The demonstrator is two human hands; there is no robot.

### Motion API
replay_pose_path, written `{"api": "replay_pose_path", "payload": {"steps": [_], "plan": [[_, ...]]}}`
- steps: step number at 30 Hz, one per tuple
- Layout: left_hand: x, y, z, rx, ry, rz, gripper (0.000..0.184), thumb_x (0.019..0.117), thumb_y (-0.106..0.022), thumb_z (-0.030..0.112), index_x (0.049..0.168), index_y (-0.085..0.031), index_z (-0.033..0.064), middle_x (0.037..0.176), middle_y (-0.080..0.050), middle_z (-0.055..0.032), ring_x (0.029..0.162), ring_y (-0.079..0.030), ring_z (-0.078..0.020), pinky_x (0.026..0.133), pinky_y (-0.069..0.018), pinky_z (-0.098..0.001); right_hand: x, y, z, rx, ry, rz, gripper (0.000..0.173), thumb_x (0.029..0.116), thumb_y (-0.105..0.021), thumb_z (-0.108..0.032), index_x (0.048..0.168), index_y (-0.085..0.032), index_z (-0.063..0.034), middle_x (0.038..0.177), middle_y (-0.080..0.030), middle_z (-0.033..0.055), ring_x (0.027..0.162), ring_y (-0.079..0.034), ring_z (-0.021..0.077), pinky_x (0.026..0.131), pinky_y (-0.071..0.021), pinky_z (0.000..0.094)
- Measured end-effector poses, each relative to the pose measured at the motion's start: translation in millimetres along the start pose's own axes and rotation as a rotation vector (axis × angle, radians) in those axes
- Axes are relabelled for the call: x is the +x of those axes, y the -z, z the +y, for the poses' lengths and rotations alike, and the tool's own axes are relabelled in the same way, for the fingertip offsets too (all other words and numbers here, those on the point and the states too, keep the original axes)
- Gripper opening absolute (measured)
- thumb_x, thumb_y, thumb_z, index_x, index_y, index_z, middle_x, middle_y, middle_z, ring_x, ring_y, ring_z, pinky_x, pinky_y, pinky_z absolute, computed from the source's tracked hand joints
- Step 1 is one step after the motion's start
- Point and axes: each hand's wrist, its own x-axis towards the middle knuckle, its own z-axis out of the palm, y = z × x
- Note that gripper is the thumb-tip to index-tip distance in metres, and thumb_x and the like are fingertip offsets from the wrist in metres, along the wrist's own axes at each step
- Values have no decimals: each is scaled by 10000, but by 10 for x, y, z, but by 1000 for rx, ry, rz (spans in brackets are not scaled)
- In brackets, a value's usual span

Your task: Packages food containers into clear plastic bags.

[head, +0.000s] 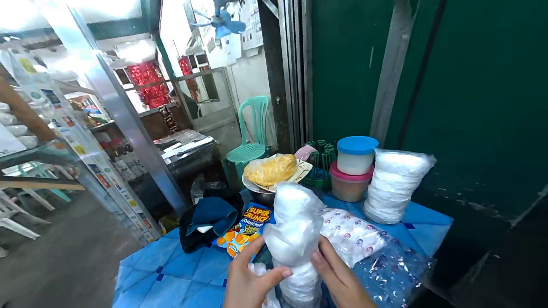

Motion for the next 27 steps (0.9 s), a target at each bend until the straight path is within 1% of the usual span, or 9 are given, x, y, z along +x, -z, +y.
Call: {"api": "replay_pose_path", "payload": {"steps": [2,7,10,16,19,20,23,25,27], "plan": [[56,1,71,-23,-52,20,652,797,-852,345,1328,-650,25,1311,-679,-69,1223,-633,-149,1047,-534,-345,-79,-5,-12,31,-8,4,680,1071,-425,-494,1459,-412,64,1389,-563,158,1271,-568,144,1085,-488,324],[19,-113,-41,-31,-20,-18,471,781,-885,266,1162,-729,37,1114,-752,-41,1044,-713,-146,936,-599,-338,-65,90,-120,42,37,46,658,1039,-508,-481,1454,-425,24,1370,-574,142,1238,-593,208,1001,-546,388],[-52,-163,-137,-17,30,20,511,755,-898,264,1168,-723,21,1141,-744,-49,1070,-702,-125,957,-586,-317,53,118,-203,14,58,49,664,1047,-479,-497,1513,-399,-31,1404,-565,118,1266,-583,201,1023,-541,387],[-111,-82,-132,58,67,-33,581,773,-880,382,1225,-707,60,1204,-728,-26,1116,-682,-97,986,-571,-315,-66,66,-26,-56,16,-30,676,1064,-409,-536,1423,-474,33,1319,-609,129,1216,-602,139,1043,-518,325],[-137,-8,-30,129,42,10,450,863,-809,358,1217,-718,96,1159,-730,-6,870,-713,-71,719,-620,-279,-94,173,-100,-101,3,11,622,1038,-494,-516,1412,-500,-19,1344,-592,115,1222,-603,170,995,-553,363],[-150,29,15,116,-9,48,358,925,-743,309,1202,-721,83,1159,-730,-18,872,-709,-79,721,-614,-281,-104,223,-147,-127,28,61,594,1032,-525,-480,1421,-501,-32,1370,-579,121,1240,-595,192,986,-559,388],[-199,100,212,-20,-146,113,301,1058,-491,171,1192,-696,-4,1169,-723,-98,1118,-675,-208,988,-555,-378,-146,328,-447,-191,197,185,437,1047,-528,-397,1364,-543,-96,1314,-606,93,1207,-593,194,958,-541,391],[-254,64,341,-86,-184,119,348,1090,-433,189,1204,-679,-29,1158,-726,-116,1124,-676,-222,1002,-550,-370,-198,292,-734,-181,267,99,311,1063,-509,-381,1250,-596,-149,1191,-650,20,1146,-612,119,971,-532,343],[-291,9,450,-123,-221,97,386,1104,-417,239,1225,-662,-33,1161,-731,-119,1125,-683,-217,1010,-551,-367,-219,164,-968,-173,260,-94,381,1037,-560,-420,1227,-659,-105,1174,-666,73,1148,-613,161,989,-520,383]]}}
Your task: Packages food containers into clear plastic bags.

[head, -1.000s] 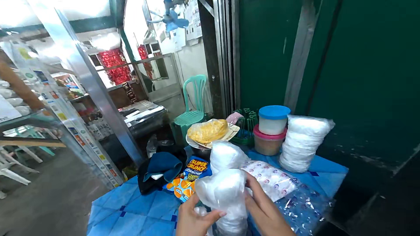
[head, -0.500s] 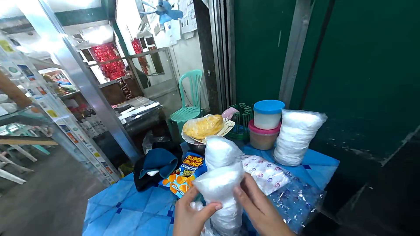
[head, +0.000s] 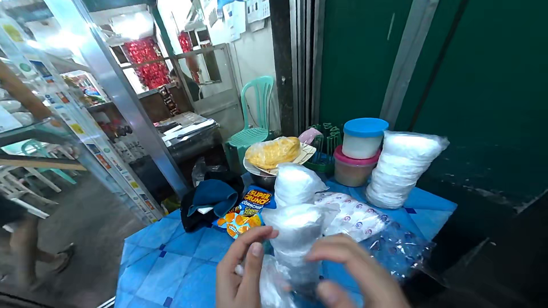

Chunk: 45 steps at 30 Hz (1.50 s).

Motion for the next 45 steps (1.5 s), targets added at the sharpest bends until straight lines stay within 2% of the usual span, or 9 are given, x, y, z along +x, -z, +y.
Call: {"api": "replay_pose_path", "payload": {"steps": [5,8,21,26,29,33,35,40,45], "plan": [[-59,-80,138,-191,-40,-101,519,998,-605,398,1337,-615,5,1263,-702,-117,1173,-677,-215,1006,-564,-361,58,-240,-98,148,-63,-26,214,1014,-634,-245,1054,-706,-47,1074,-683,88,1054,-642,136,916,-547,321],[-104,-51,207,-266,13,-160,530,866,-805,199,1308,-628,-33,1247,-708,-137,1094,-716,-218,882,-629,-348,89,-170,-44,220,-70,47,136,1002,-652,-192,1014,-703,-66,991,-683,34,959,-654,86,864,-568,273],[-80,18,206,-267,156,-96,331,836,-759,-60,1158,-689,-28,938,-769,-55,828,-729,-105,764,-617,-272,123,138,29,117,-102,-107,226,1000,-645,-262,1120,-718,-84,1017,-670,31,949,-636,88,839,-556,269],[-94,46,168,-298,184,-299,507,855,-812,151,1288,-616,-25,831,-669,46,704,-593,-4,655,-522,-186,121,143,81,189,-106,-18,228,1035,-598,-277,1009,-716,-84,1013,-675,18,999,-639,91,874,-556,272],[-109,44,73,-258,119,-397,238,949,-721,254,1001,-732,22,889,-687,34,859,-614,-3,782,-519,-196,108,199,118,536,-87,-160,236,1088,-478,-276,1066,-618,-88,1029,-681,29,1012,-663,133,927,-555,341],[-19,101,-12,-526,105,-514,450,1031,-540,465,829,-693,93,1003,-658,27,942,-590,-7,792,-483,-174,95,317,88,702,-190,-350,203,1083,-493,-297,1060,-596,-123,706,-570,-69,599,-563,-8,560,-494,169],[56,134,21,-712,209,-505,519,1033,-459,550,846,-693,126,933,-656,44,779,-600,12,657,-491,-146,187,440,186,615,-156,-454,220,1042,-585,-313,1043,-666,-108,760,-640,-65,663,-610,-4,612,-530,174],[554,161,125,-469,446,-298,151,972,-684,314,1002,-762,189,773,-685,38,561,-595,12,492,-511,-142,747,628,244,602,-246,-306,125,963,-682,-277,1020,-759,-196,846,-727,-51,742,-679,19,685,-583,200],[604,-68,-193,-363,646,-51,204,1041,-480,98,1058,-677,49,818,-703,-41,726,-684,-80,678,-595,-247,977,454,468,393,-681,-283,145,1054,-508,-112,1103,-640,-74,853,-668,60,609,-612,89,507,-498,214]]}}
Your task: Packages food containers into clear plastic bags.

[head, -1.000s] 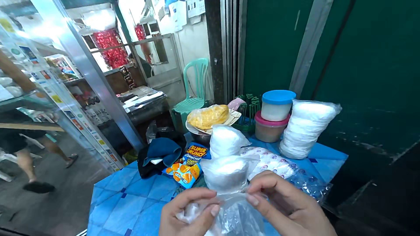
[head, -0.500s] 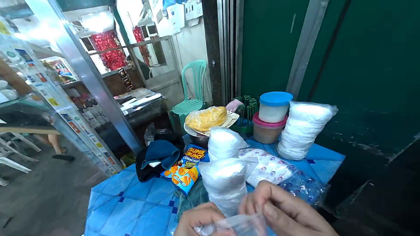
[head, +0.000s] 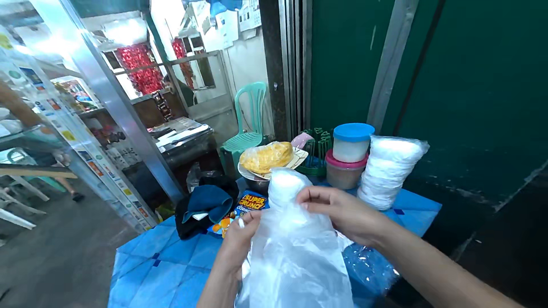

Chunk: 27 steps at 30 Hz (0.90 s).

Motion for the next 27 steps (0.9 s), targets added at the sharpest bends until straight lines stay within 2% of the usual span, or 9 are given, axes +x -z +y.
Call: {"api": "replay_pose_path", "payload": {"steps": [6,9,12,14,18,20,21,23,27], "plan": [[48,13,-444,-362,117,-33,213,1058,-404,81,1087,-612,47,636,-595,3,451,-511,-15,441,-468,-162,-31,-100,67,-81,-167,5,123,1037,-534,-52,1083,-644,-82,817,-658,38,586,-569,63,474,-420,180],[-171,-6,-506,-194,150,55,227,1075,-326,79,1132,-544,54,708,-615,46,561,-576,13,535,-510,-148,-58,-123,110,-106,-163,14,94,1028,-543,-38,1073,-623,-58,783,-634,16,550,-520,36,468,-382,168],[-398,-101,-347,-120,99,110,249,1070,-338,61,1165,-567,38,880,-687,21,793,-678,-17,741,-581,-202,-120,-163,285,-90,-53,146,102,968,-598,-18,1042,-654,-58,760,-659,13,537,-538,47,474,-414,190],[-311,-55,-383,-1,38,170,190,1014,-451,-4,1101,-620,0,873,-694,-22,770,-677,-51,711,-583,-223,-184,-195,484,-194,164,314,135,930,-642,-79,1059,-682,-76,891,-695,25,694,-644,103,603,-548,297],[-131,207,-513,150,-230,210,221,904,-636,-11,1124,-650,0,1015,-718,-59,604,-616,-52,498,-516,-201,-233,-289,834,-287,542,465,404,1029,-486,-441,1259,-667,-163,1315,-605,18,1173,-603,142,937,-551,376],[-140,229,-400,181,-299,113,427,841,-709,41,1265,-657,53,1177,-716,-47,845,-695,-83,719,-593,-240,-298,-421,903,-280,570,420,569,1032,-468,-525,1424,-566,-124,1451,-541,67,1330,-516,154,1083,-473,396],[-144,202,-351,197,-311,64,513,817,-755,76,1319,-652,85,1215,-708,-46,836,-697,-89,714,-600,-246,-310,-502,958,-297,574,415,608,1026,-490,-507,1428,-547,-55,1450,-545,119,1353,-501,171,1117,-442,403],[-138,117,-336,168,-305,-9,560,805,-820,85,1339,-652,110,1163,-708,-100,541,-606,-97,439,-527,-235,-251,-611,1181,-321,576,405,659,1040,-456,-544,1388,-558,7,1419,-566,162,1381,-481,211,1169,-384,442],[-172,81,-580,229,-237,5,589,792,-872,181,1288,-610,4,1103,-728,-127,486,-583,-126,378,-488,-260,-175,-536,1439,-262,615,396,684,1026,-446,-591,1381,-549,-15,1418,-544,157,1369,-480,236,1161,-397,442]]}}
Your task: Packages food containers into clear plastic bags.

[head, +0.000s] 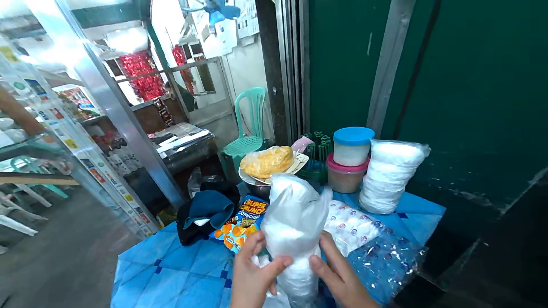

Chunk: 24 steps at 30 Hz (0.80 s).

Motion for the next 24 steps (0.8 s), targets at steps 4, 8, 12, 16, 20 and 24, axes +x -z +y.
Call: {"api": "replay_pose_path", "payload": {"steps": [4,8,12,16,20,24], "plan": [[-69,1,-52,32,23,11,691,750,-904,184,1328,-573,2,1156,-712,-114,509,-594,-123,373,-487,-258,210,101,-191,24,-13,43,634,1026,-465,-581,1456,-506,-117,1424,-545,91,1315,-526,197,1085,-475,417],[22,70,175,-9,-47,-16,744,774,-869,223,1422,-549,45,1304,-650,-112,527,-576,-92,379,-477,-235,190,22,-216,-2,-27,37,558,1037,-503,-491,1343,-616,-38,1420,-557,140,1365,-489,209,1150,-420,425],[60,82,182,24,-56,8,581,806,-856,164,1333,-641,46,1254,-695,-111,522,-594,-106,364,-458,-237,7,42,-119,-19,-29,47,549,1057,-469,-468,1336,-627,-23,1417,-566,162,1395,-462,195,1193,-361,408],[-19,78,-11,76,33,3,630,757,-892,156,1316,-630,27,1208,-704,-92,510,-588,-109,372,-477,-248,194,140,-236,-66,-6,46,571,1043,-455,-515,1385,-553,-69,1397,-562,105,1342,-496,203,1124,-424,433],[-3,121,156,70,-17,-5,712,732,-909,187,1375,-617,91,1323,-640,-90,556,-617,-115,388,-510,-252,193,72,-255,-74,-56,29,611,1030,-488,-528,1343,-599,-15,1411,-559,166,1369,-486,228,1156,-404,438],[42,81,228,32,-105,44,476,825,-844,165,1270,-696,81,1223,-698,-105,482,-564,-106,358,-464,-240,77,74,-142,-18,-32,36,618,1020,-518,-531,1350,-599,-15,1388,-577,162,1353,-498,221,1160,-400,436]]}}
